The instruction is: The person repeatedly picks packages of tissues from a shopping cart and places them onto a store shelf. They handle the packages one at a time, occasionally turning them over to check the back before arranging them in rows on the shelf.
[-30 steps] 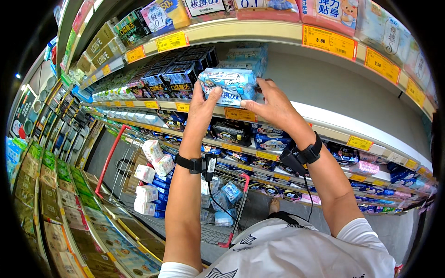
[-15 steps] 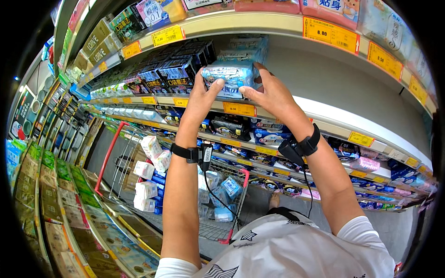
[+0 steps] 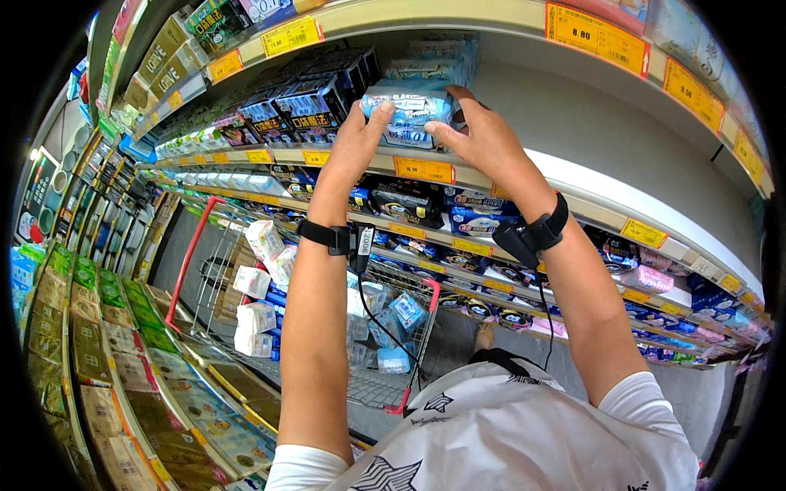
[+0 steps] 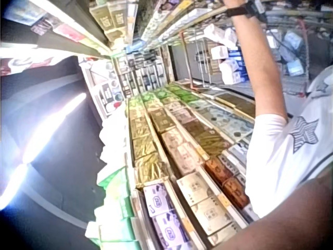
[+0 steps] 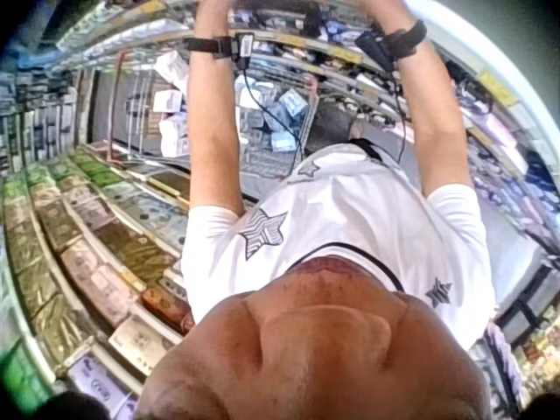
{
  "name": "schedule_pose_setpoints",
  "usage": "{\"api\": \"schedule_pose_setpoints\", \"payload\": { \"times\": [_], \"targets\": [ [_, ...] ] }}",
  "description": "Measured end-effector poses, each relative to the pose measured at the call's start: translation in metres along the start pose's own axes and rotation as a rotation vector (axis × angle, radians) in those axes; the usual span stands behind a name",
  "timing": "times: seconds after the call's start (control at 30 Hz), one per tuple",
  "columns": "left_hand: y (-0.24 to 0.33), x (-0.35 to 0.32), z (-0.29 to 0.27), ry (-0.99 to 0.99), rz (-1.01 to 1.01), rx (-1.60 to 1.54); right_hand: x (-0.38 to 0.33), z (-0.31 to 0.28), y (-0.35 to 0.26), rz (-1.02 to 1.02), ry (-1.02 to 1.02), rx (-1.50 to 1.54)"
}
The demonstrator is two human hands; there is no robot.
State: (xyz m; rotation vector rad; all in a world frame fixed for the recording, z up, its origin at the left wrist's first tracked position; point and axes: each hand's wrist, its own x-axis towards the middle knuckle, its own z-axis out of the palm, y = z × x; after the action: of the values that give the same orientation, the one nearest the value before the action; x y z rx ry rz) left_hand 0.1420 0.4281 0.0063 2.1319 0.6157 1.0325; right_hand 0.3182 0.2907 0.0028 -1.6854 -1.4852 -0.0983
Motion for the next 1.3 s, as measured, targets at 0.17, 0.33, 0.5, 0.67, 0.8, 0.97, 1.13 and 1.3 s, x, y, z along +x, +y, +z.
{"api": "schedule_pose_setpoints", "payload": {
  "times": [0.17, 0.33, 0.5, 0.67, 0.8, 0.97, 1.13, 1.3],
  "targets": [
    [0.005, 0.004, -0.002, -0.022, -0.057, 0.029, 0.011, -0.003, 0.007, 0.014, -0.053, 0.026],
    [0.002, 0.006, 0.001, 0.002, -0.074, 0.066, 0.012, 0.001, 0.006, 0.033, -0.041, -0.009],
    [0.002, -0.002, 0.007, 0.173, 0.044, 0.062, 0.009, 0.0, 0.008, -0.039, 0.071, -0.053],
    [-0.004, -0.009, 0.014, 0.159, 0.241, 0.229, 0.004, 0.003, 0.005, 0.028, 0.037, 0.021],
    [-0.002, -0.012, 0.015, 0.105, 0.124, 0.187, 0.005, 0.0, 0.001, 0.063, 0.0, 0.006],
    [0.016, -0.045, -0.003, 0.248, 0.117, 0.021, -0.026, -0.008, -0.014, -0.028, 0.232, 0.241],
    [-0.016, -0.13, -0.015, 0.295, -0.019, -0.166, -0.098, -0.003, -0.034, -0.041, 0.06, 0.599],
    [-0.104, -0.242, -0.032, 0.227, -0.441, -0.107, -0.173, 0.051, -0.022, 0.257, -0.35, 0.749]
  ]
}}
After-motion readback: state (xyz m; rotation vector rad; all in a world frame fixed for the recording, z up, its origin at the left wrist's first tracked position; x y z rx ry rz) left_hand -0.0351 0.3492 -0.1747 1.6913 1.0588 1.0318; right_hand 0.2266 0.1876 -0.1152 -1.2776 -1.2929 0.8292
